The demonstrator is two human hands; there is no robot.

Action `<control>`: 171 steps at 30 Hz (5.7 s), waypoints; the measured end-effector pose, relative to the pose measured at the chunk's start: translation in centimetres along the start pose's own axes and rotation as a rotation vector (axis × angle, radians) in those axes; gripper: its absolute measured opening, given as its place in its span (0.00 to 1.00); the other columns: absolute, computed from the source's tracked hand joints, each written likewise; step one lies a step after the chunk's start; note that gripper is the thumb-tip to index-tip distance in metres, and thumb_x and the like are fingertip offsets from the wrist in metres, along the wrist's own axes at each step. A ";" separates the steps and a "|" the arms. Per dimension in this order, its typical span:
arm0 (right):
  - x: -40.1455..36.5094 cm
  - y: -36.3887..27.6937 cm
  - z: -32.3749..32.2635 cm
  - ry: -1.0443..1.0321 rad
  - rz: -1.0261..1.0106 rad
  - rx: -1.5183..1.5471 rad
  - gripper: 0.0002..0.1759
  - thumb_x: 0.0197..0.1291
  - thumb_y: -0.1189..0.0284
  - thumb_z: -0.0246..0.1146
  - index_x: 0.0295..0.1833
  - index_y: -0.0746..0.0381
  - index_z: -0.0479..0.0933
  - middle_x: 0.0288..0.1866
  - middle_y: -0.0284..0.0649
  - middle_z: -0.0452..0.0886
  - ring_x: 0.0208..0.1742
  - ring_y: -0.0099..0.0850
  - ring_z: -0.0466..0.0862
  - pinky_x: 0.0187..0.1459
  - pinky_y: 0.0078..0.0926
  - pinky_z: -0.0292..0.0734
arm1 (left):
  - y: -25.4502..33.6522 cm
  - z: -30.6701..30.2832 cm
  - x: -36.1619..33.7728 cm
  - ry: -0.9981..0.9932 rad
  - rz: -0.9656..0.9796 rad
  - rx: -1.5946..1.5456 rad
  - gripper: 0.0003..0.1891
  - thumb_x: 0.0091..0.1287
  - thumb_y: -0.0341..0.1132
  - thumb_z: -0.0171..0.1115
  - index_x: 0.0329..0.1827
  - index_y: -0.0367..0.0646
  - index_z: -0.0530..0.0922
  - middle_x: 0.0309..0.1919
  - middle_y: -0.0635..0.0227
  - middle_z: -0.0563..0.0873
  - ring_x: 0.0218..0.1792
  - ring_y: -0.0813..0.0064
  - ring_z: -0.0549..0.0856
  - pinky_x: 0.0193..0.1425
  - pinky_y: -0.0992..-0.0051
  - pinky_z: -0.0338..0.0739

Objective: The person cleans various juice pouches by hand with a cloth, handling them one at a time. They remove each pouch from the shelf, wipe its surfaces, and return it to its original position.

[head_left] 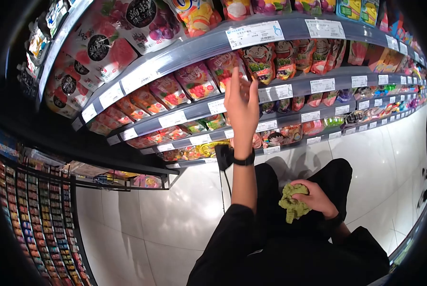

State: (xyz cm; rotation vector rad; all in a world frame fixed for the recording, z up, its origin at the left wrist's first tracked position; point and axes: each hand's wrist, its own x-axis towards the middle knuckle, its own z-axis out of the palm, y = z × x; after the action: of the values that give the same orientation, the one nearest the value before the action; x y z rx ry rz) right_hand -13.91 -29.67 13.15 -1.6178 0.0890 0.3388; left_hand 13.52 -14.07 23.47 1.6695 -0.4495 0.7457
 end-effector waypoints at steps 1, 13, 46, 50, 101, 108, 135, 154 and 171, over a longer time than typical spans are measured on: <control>-0.2 0.0 -0.6 0.020 0.032 0.026 0.22 0.65 0.77 0.70 0.63 0.67 0.77 0.52 0.38 0.85 0.52 0.21 0.82 0.56 0.24 0.79 | -0.5 0.8 1.3 0.006 0.003 0.005 0.20 0.70 0.28 0.68 0.65 0.36 0.80 0.35 0.66 0.85 0.33 0.77 0.85 0.35 0.75 0.79; 0.5 2.2 -3.0 0.142 0.006 0.101 0.20 0.66 0.79 0.68 0.63 0.66 0.76 0.53 0.37 0.83 0.53 0.21 0.81 0.56 0.23 0.78 | -1.1 1.2 3.6 -0.022 0.116 0.114 0.14 0.58 0.25 0.76 0.45 0.38 0.83 0.39 0.65 0.82 0.40 0.71 0.79 0.45 0.72 0.75; 2.2 -5.7 6.6 0.171 -0.468 -0.897 0.26 0.55 0.75 0.69 0.61 0.61 0.76 0.62 0.43 0.76 0.57 0.50 0.77 0.60 0.43 0.76 | 3.1 -8.4 -27.0 -0.217 -1.591 -1.431 0.38 0.79 0.67 0.35 0.79 0.48 0.64 0.75 0.59 0.73 0.74 0.61 0.73 0.79 0.55 0.66; 1.1 -4.4 7.2 0.009 -0.605 -0.992 0.24 0.53 0.73 0.70 0.58 0.59 0.79 0.58 0.39 0.78 0.52 0.48 0.79 0.54 0.41 0.79 | 1.6 -9.3 -27.2 -0.455 -1.513 -1.637 0.38 0.80 0.66 0.36 0.77 0.45 0.67 0.70 0.58 0.76 0.71 0.63 0.77 0.74 0.58 0.73; 1.8 -1.8 6.1 0.253 -0.523 -0.862 0.20 0.54 0.79 0.67 0.54 0.58 0.84 0.58 0.43 0.78 0.56 0.46 0.81 0.57 0.40 0.79 | -0.9 -5.5 -30.6 -0.219 -1.317 -1.917 0.27 0.84 0.53 0.44 0.74 0.42 0.69 0.67 0.59 0.79 0.67 0.63 0.80 0.71 0.59 0.75; 4.7 -3.0 3.2 0.478 -0.421 -1.077 0.24 0.46 0.80 0.67 0.54 0.57 0.84 0.55 0.40 0.80 0.52 0.45 0.79 0.51 0.39 0.79 | 1.4 -4.8 -31.3 -0.130 -1.641 -1.817 0.27 0.84 0.53 0.43 0.75 0.44 0.68 0.68 0.63 0.78 0.68 0.64 0.78 0.73 0.58 0.72; -0.5 -3.9 4.9 -0.005 -0.432 -0.757 0.20 0.49 0.84 0.66 0.52 0.66 0.82 0.53 0.45 0.78 0.51 0.45 0.81 0.54 0.40 0.79 | 0.3 -7.1 -27.8 -0.224 -1.296 -1.915 0.33 0.84 0.54 0.37 0.84 0.44 0.55 0.77 0.50 0.68 0.75 0.54 0.72 0.79 0.54 0.65; 11.4 -10.9 -2.5 0.467 -0.541 -0.301 0.16 0.70 0.67 0.67 0.46 0.73 0.79 0.40 0.38 0.75 0.42 0.25 0.75 0.48 0.24 0.70 | -0.1 -5.2 -9.9 -0.442 -0.727 -0.731 0.25 0.66 0.23 0.72 0.66 0.32 0.77 0.48 0.63 0.89 0.46 0.79 0.86 0.50 0.79 0.82; 20.7 -16.4 -5.0 0.714 -0.724 -0.414 0.25 0.59 0.67 0.76 0.59 0.68 0.83 0.47 0.43 0.80 0.48 0.37 0.83 0.52 0.32 0.77 | -2.6 3.3 3.0 0.152 0.036 0.073 0.16 0.55 0.29 0.81 0.47 0.36 0.89 0.34 0.64 0.84 0.33 0.73 0.81 0.38 0.72 0.76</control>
State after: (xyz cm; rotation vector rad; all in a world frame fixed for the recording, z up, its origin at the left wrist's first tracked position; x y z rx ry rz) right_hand 10.91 -30.24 23.56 -1.9860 -0.0337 -0.8334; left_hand 18.17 -16.31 23.34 1.6617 -0.3502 0.9180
